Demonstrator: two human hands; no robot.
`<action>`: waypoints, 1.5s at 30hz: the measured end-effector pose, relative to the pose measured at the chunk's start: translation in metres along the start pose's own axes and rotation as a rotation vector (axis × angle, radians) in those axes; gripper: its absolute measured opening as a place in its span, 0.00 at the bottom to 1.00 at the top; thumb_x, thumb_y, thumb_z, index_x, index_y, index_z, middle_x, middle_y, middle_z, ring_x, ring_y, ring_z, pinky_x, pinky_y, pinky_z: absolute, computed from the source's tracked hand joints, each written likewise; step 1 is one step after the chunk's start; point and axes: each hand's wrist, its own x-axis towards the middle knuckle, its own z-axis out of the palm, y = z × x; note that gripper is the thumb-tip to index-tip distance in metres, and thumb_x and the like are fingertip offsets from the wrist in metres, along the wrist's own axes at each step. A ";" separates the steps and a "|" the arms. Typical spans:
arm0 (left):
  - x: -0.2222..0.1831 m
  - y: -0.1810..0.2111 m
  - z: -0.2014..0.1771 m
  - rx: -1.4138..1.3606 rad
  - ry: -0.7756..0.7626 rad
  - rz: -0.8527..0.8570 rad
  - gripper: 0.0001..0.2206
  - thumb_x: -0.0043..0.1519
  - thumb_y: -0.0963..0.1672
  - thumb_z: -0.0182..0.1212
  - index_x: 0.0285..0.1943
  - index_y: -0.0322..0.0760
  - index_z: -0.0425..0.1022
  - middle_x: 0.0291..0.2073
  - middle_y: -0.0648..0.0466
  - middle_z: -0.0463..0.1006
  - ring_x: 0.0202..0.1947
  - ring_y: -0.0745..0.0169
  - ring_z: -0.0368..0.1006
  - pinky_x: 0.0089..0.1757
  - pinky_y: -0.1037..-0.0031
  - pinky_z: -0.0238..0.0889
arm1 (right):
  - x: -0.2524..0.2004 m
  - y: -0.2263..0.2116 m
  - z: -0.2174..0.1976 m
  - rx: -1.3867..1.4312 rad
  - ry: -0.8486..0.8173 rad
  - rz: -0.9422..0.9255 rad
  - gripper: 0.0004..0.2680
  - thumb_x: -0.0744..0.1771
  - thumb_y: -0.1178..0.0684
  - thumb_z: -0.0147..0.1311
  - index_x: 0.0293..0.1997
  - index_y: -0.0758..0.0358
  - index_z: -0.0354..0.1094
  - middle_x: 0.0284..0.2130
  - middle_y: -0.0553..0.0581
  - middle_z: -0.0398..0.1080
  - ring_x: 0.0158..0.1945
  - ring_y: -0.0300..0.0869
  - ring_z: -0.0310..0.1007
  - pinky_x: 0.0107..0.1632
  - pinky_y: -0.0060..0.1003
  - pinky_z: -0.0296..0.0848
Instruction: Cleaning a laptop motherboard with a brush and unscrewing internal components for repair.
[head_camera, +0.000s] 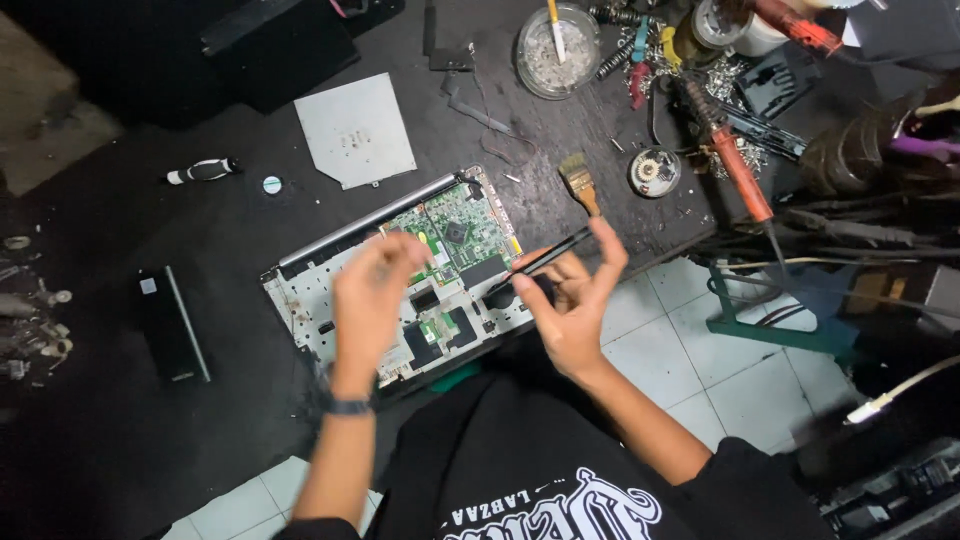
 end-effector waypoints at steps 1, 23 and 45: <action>0.018 -0.004 -0.007 0.005 0.005 0.002 0.05 0.68 0.39 0.60 0.40 0.33 0.79 0.33 0.48 0.82 0.36 0.59 0.78 0.47 0.63 0.70 | -0.008 0.011 -0.005 0.006 -0.004 0.000 0.36 0.66 0.69 0.59 0.76 0.52 0.30 0.38 0.69 0.74 0.41 0.51 0.79 0.47 0.43 0.78; 0.157 -0.097 -0.058 0.826 0.005 0.283 0.02 0.67 0.42 0.71 0.44 0.38 0.85 0.35 0.52 0.78 0.35 0.51 0.73 0.38 0.60 0.69 | -0.035 0.052 -0.010 -0.200 -0.164 0.003 0.30 0.65 0.68 0.59 0.72 0.69 0.40 0.38 0.65 0.77 0.38 0.52 0.82 0.45 0.45 0.79; -0.021 -0.011 -0.011 0.629 -0.287 0.156 0.21 0.63 0.39 0.64 0.65 0.26 0.70 0.66 0.28 0.63 0.67 0.21 0.58 0.62 0.34 0.52 | 0.003 0.028 0.009 -0.178 -0.155 -0.024 0.29 0.70 0.66 0.49 0.73 0.57 0.26 0.42 0.66 0.70 0.41 0.55 0.80 0.45 0.47 0.82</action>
